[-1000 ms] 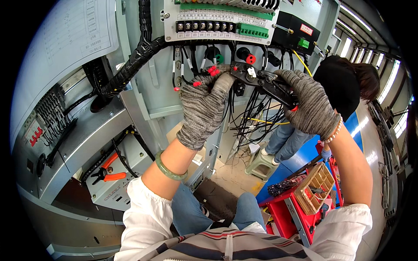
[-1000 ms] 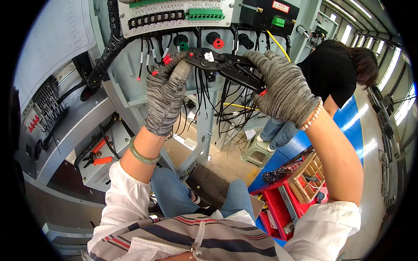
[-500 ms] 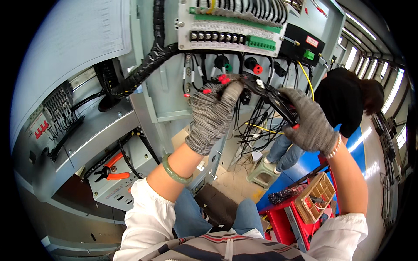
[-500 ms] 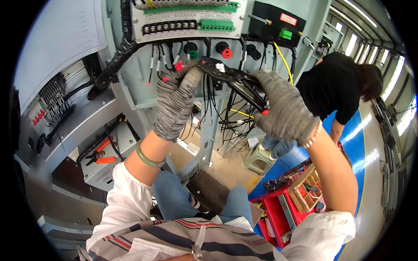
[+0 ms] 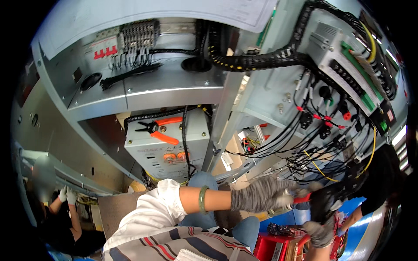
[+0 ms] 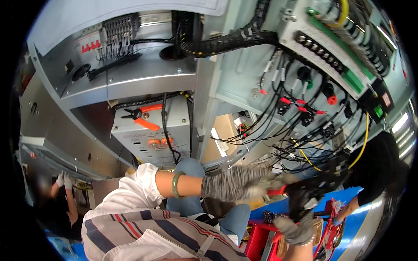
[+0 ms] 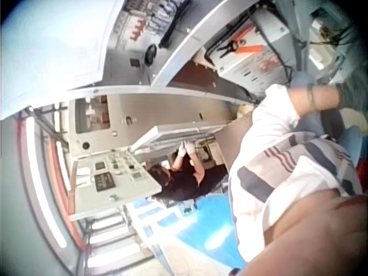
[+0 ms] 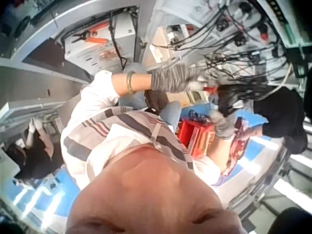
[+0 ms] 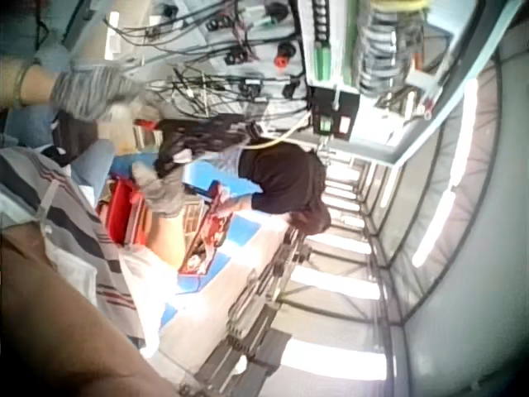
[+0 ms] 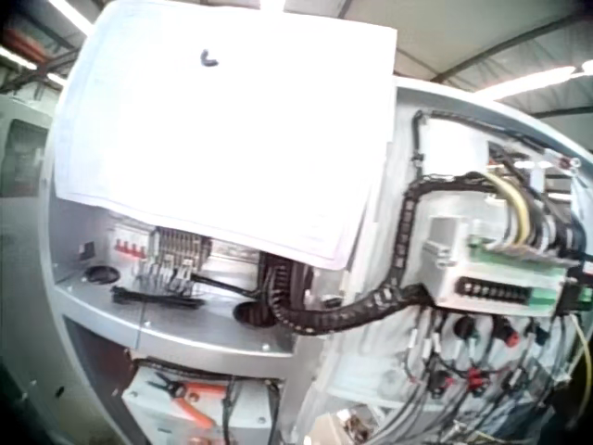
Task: The person strips wire insulation using pliers and connects wires to terminal blocks inside an electrical cabinet. They use a screwdriver to tighten terminal screws and organize the wiring within the panel.
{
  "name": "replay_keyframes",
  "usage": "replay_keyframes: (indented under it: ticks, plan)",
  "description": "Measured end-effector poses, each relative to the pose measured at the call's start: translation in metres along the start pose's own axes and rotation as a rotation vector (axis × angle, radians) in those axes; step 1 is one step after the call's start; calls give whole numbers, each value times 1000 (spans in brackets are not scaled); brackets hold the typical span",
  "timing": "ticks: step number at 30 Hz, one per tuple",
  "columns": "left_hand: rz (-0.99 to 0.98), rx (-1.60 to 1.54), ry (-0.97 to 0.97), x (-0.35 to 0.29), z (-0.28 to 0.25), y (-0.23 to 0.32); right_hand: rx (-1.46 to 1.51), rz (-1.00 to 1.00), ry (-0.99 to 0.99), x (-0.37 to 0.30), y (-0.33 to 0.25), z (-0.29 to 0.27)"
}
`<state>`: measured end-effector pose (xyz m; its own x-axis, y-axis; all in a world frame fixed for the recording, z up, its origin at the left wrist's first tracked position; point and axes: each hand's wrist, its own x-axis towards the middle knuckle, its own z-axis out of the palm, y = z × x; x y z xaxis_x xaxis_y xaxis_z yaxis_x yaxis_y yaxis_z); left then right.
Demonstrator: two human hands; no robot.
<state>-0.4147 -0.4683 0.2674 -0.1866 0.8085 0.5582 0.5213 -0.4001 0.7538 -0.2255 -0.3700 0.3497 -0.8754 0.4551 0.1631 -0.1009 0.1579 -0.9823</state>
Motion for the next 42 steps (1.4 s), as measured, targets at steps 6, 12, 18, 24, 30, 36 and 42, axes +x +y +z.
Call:
replay_keyframes:
  ticks: [6, 12, 18, 24, 30, 36, 42]
  plan:
    - [-334, 159, -309, -61, -8, -5, 158, 296, -316, 5, 52, 26]
    - [-411, 53, -61, -130, -25, -4, -28, 172, -603, 23, 60, 45]
    - [-425, 203, 283, -157, -44, 13, -89, 343, -669, 39, 46, 69]
    - [-704, -593, 528, -164, -47, 11, -211, 24, -534, 50, 40, 78]
    - [-574, -1406, 763, -164, -49, -16, -266, 228, -378, 29, 51, 41]
    - [-537, -1415, 679, -147, -38, -21, -470, 8, -349, 18, 65, 38]
    - [-543, -1279, 674, -149, -36, -19, -469, -14, -409, 34, 30, 47]
